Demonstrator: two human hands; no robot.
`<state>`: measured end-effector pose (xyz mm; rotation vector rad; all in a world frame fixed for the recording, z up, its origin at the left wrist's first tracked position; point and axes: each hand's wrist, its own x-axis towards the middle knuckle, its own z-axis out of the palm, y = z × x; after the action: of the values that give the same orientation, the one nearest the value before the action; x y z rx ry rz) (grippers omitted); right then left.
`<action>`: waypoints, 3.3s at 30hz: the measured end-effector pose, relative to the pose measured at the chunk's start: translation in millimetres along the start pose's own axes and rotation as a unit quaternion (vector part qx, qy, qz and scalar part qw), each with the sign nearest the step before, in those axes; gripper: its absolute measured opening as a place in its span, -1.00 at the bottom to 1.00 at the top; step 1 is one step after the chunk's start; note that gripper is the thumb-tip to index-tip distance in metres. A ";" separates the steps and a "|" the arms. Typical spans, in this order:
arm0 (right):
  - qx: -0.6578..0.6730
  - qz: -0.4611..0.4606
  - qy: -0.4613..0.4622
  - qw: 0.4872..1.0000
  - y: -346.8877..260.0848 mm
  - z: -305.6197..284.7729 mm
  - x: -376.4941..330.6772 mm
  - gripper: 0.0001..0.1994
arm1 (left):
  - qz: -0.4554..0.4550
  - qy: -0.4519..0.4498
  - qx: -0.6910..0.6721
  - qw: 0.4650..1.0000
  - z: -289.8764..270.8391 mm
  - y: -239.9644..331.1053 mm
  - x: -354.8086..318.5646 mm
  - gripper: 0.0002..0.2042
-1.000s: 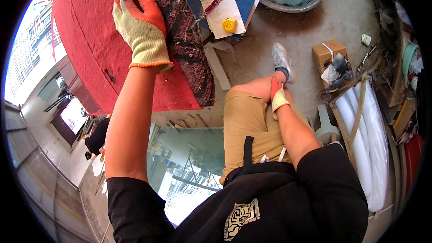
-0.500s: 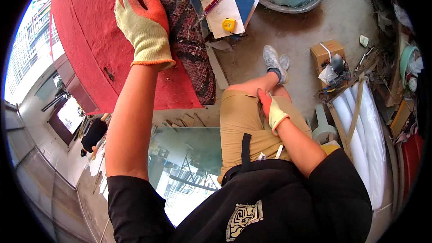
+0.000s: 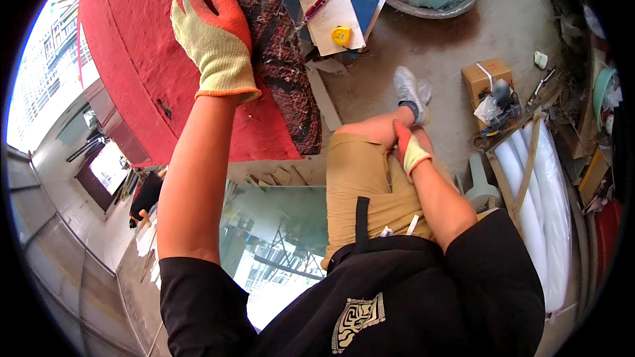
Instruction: The person measures a large sheet of glass on a red table using a tape measure, marks it with a scribe tool guided by a wooden frame, and records measurements in a notebook.
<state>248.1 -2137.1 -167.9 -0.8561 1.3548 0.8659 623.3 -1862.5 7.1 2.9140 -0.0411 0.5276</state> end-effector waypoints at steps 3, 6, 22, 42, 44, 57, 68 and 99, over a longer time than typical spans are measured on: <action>-0.016 0.064 -0.136 0.988 31.4 -34.6 21.8 -0.37 | -0.004 0.004 -0.007 1.000 -2.9 -0.7 -1.9 -0.46; -0.080 0.055 -0.134 0.986 15.0 -56.0 30.1 -0.39 | -0.003 0.005 -0.005 1.000 1.1 -3.0 -1.3 -0.46; -0.078 0.107 -0.269 0.954 16.2 -26.1 4.2 -0.37 | 0.026 0.034 0.006 0.999 1.6 3.1 2.3 -0.48; -0.057 -0.047 -0.151 0.986 8.0 -12.0 28.7 -0.46 | 0.019 0.048 0.057 0.997 -0.9 4.4 -2.4 -0.48; -0.055 -0.074 -0.106 0.990 8.4 -6.8 43.5 -0.46 | 0.014 0.047 0.052 0.997 -5.0 8.7 0.0 -0.48; 0.079 -0.542 0.017 0.836 -29.7 140.3 -138.2 -0.74 | -0.020 0.002 0.033 0.999 -3.6 5.7 -0.6 -0.43; -0.161 -0.806 -0.186 0.539 -99.8 187.5 -281.1 -0.62 | -0.018 0.038 0.052 0.998 -5.7 14.1 -0.4 -0.50; -0.402 -0.812 0.179 0.383 -86.1 263.4 -209.6 -0.59 | -0.115 -0.305 -0.475 0.817 -112.6 -90.8 -20.8 -0.60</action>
<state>435.9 -1944.1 51.6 -2.4960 -0.3145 -0.4918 570.3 -1753.0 88.0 1.9220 -0.0235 -0.4031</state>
